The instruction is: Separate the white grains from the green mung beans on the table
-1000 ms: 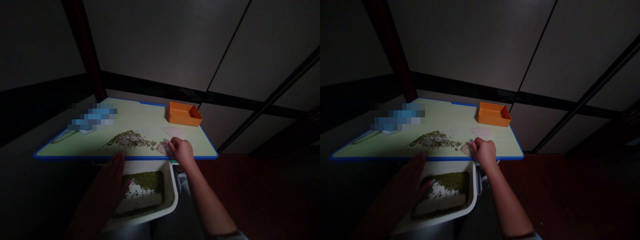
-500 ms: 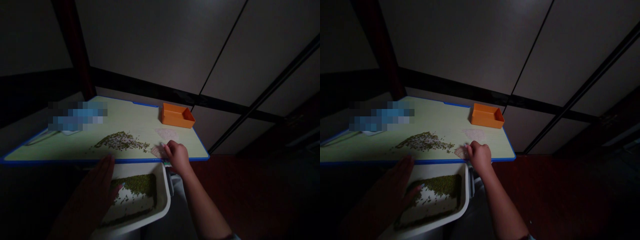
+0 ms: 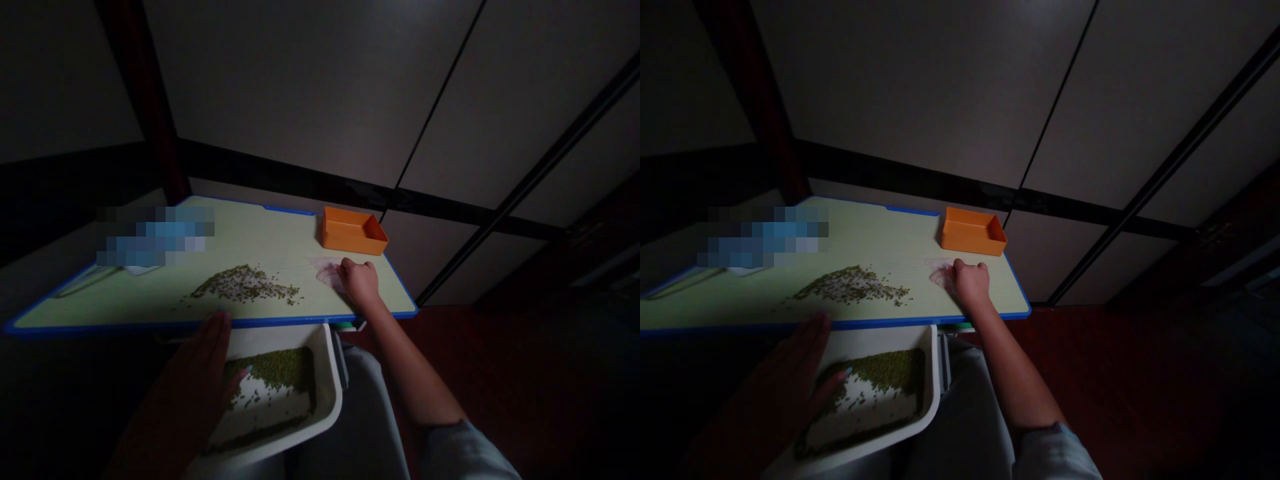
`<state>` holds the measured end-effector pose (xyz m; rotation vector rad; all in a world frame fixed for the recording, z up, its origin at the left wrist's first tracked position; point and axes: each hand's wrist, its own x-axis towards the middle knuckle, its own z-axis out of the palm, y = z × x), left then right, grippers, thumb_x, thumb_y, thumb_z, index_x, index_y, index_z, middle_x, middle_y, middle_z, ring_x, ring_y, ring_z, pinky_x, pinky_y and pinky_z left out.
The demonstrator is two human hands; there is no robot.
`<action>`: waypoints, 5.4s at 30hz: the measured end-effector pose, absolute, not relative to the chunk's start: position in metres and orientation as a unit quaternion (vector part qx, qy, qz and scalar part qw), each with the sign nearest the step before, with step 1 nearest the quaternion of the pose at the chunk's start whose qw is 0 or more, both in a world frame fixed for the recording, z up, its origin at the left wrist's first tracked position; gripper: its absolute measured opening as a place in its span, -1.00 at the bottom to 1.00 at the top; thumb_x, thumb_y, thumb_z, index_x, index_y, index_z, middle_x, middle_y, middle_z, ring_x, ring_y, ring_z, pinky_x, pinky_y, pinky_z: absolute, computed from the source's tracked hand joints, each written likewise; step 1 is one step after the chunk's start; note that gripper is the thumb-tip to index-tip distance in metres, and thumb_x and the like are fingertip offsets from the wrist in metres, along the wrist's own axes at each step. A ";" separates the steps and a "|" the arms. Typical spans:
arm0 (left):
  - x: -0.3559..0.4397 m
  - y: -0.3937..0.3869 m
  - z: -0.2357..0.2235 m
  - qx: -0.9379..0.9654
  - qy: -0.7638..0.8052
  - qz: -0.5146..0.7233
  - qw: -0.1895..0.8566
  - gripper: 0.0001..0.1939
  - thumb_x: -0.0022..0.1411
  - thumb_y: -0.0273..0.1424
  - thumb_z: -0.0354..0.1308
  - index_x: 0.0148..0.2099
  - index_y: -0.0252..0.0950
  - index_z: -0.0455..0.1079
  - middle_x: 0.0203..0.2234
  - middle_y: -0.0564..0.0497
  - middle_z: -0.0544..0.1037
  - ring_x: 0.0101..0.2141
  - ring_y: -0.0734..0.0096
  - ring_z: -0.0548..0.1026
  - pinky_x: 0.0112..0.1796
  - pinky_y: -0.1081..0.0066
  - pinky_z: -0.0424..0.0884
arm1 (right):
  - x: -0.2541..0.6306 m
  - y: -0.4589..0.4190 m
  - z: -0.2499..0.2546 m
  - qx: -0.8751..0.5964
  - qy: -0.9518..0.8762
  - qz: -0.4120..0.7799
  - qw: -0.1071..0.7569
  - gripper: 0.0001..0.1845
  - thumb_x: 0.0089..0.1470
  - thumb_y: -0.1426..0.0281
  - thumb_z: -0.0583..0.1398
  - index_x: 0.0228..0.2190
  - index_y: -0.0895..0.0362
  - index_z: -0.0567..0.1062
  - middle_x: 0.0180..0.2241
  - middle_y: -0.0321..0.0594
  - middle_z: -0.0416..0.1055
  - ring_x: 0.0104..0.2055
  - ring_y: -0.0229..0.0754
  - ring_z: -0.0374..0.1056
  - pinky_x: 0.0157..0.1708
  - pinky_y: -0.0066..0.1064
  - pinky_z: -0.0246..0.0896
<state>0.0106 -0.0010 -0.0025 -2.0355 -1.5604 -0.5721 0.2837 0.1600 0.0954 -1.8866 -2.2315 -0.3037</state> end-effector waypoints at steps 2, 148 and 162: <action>0.010 0.000 -0.004 -0.748 -0.576 -0.216 0.250 -0.19 0.29 -0.04 -0.26 0.39 -0.48 -0.31 0.27 -0.41 0.18 0.23 -0.08 0.25 0.10 0.03 0.33 | 0.285 0.155 0.095 -0.640 -0.753 -0.088 0.125 -0.64 0.31 0.20 -0.02 -0.24 0.08 0.51 -0.37 -0.13 0.58 -0.35 -0.15 0.44 -0.31 -0.38 -0.03; 0.005 -0.003 0.000 -0.759 -0.582 -0.172 0.235 -0.12 0.27 0.05 -0.27 0.38 -0.53 -0.26 0.28 -0.43 0.15 0.26 -0.08 0.19 0.13 0.03 0.28 | 0.267 0.153 0.072 -0.369 -0.833 0.282 0.301 -0.67 0.11 0.24 0.24 -0.58 0.18 0.48 -0.65 -0.42 0.20 -0.56 -0.38 0.08 -0.50 -0.53 -0.12; 0.007 -0.005 0.003 -0.756 -0.590 -0.158 0.234 -0.17 0.28 -0.02 -0.21 0.38 -0.51 -0.24 0.28 -0.38 0.16 0.27 -0.04 0.19 0.13 0.03 0.29 | 0.275 0.155 0.064 -0.435 -0.751 0.306 0.390 -0.65 0.07 0.16 0.20 -0.55 0.17 0.47 -0.67 -0.37 0.29 -0.59 -0.34 0.15 -0.54 -0.51 -0.07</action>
